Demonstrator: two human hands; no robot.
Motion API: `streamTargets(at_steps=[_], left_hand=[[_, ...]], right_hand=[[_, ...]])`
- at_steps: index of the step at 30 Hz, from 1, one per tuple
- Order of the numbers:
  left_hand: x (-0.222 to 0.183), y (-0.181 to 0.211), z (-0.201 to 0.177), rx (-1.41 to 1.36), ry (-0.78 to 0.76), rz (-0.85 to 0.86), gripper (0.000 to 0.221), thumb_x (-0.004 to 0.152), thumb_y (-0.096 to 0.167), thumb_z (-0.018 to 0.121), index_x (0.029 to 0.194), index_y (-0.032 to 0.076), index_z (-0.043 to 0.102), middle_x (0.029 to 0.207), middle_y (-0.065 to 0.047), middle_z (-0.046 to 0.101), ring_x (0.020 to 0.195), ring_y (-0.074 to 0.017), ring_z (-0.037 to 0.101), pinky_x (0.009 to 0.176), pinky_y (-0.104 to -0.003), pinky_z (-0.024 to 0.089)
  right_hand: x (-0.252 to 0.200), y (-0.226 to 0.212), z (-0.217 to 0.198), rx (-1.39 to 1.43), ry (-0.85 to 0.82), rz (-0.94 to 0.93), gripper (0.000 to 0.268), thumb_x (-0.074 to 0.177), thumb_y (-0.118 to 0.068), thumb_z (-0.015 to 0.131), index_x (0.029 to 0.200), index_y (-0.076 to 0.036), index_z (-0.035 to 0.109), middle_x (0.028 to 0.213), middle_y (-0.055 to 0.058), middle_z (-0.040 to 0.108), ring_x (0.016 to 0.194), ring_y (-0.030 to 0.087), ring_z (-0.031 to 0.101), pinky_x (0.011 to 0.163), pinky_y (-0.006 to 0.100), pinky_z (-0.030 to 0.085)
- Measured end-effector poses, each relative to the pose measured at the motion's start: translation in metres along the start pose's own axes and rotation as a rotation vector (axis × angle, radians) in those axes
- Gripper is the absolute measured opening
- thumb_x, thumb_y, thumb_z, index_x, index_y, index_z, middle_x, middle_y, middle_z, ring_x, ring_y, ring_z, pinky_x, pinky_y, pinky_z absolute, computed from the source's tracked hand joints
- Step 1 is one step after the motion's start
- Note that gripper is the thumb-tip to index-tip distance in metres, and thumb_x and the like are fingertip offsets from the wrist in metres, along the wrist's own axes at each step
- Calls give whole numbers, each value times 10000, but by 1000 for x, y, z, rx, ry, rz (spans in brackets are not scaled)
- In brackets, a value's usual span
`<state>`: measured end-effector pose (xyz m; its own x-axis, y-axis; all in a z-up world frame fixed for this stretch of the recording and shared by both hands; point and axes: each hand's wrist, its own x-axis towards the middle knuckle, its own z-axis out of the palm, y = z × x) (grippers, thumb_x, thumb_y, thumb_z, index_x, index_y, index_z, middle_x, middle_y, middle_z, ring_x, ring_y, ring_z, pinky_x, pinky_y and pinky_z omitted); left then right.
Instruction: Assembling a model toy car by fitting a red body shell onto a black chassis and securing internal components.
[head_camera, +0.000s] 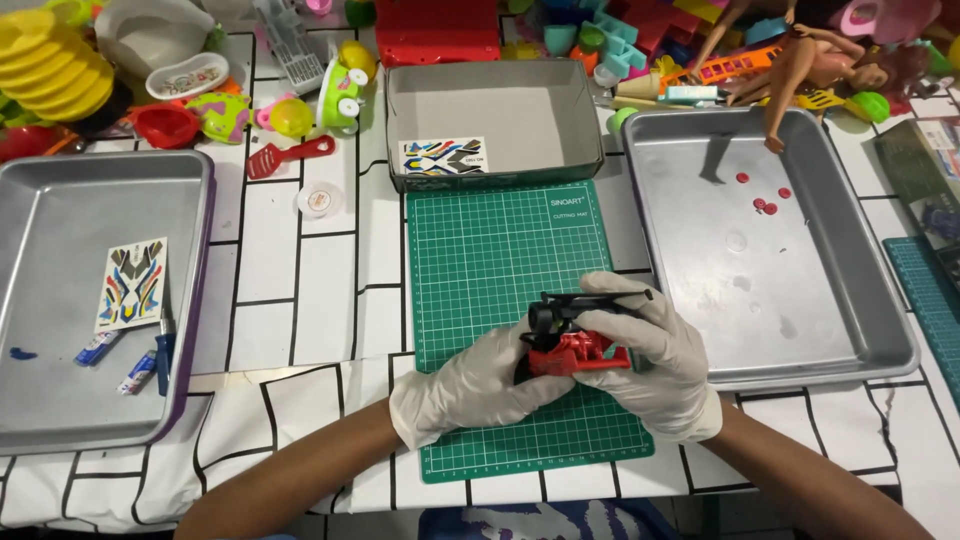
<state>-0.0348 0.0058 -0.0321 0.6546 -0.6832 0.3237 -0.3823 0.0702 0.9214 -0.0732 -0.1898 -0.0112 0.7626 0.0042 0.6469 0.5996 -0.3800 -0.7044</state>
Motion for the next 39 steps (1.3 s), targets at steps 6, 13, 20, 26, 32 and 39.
streamTargets(at_steps=[6, 13, 20, 26, 32, 39], left_hand=[[1, -12, 0, -109, 35, 125, 540, 871, 90, 772, 1356, 35, 542, 1182, -181, 717, 1018, -348, 734, 855, -469, 629], [3, -4, -19, 19, -153, 132, 616, 1036, 208, 591, 1555, 24, 314, 1558, -188, 488, 1426, -381, 548, 1195, -497, 483], [7, 1, -12, -18, 46, 194, 629, 903, 164, 760, 1454, 29, 487, 1160, -155, 718, 990, -330, 750, 809, -424, 649], [9, 3, -15, -83, 32, 220, 616, 942, 274, 719, 1441, -5, 491, 1086, -166, 715, 843, -299, 739, 693, -394, 648], [8, 3, -14, -11, 34, 233, 621, 977, 373, 670, 1442, 8, 480, 1071, -166, 698, 843, -308, 727, 691, -410, 654], [0, -22, -6, -9, -19, 213, 635, 983, 389, 638, 1499, 59, 472, 1182, -108, 698, 930, -259, 723, 736, -371, 654]], right_hand=[[-3, 2, 1, -16, 40, -31, 524, 621, -147, 957, 1041, 75, 738, 1175, 325, 701, 1010, 428, 758, 853, 445, 639], [-8, 2, -6, 23, -92, -164, 526, 816, 3, 886, 1271, -59, 630, 1427, 190, 567, 1247, 378, 723, 1047, 394, 697], [-5, 9, -19, -28, -174, -209, 355, 770, -112, 837, 1079, 41, 752, 1183, 303, 692, 1032, 440, 756, 842, 454, 646], [-33, 38, -23, -66, -209, -208, 353, 805, -113, 810, 1119, 37, 745, 1218, 311, 672, 1052, 432, 738, 840, 443, 644], [-26, 20, -21, 172, -297, -39, 514, 833, -50, 771, 1294, 109, 607, 1259, 332, 657, 1128, 432, 723, 864, 476, 646], [-26, 13, -22, 256, -304, 159, 454, 856, -3, 735, 1270, 130, 602, 1192, 358, 685, 1055, 443, 757, 862, 524, 653]])
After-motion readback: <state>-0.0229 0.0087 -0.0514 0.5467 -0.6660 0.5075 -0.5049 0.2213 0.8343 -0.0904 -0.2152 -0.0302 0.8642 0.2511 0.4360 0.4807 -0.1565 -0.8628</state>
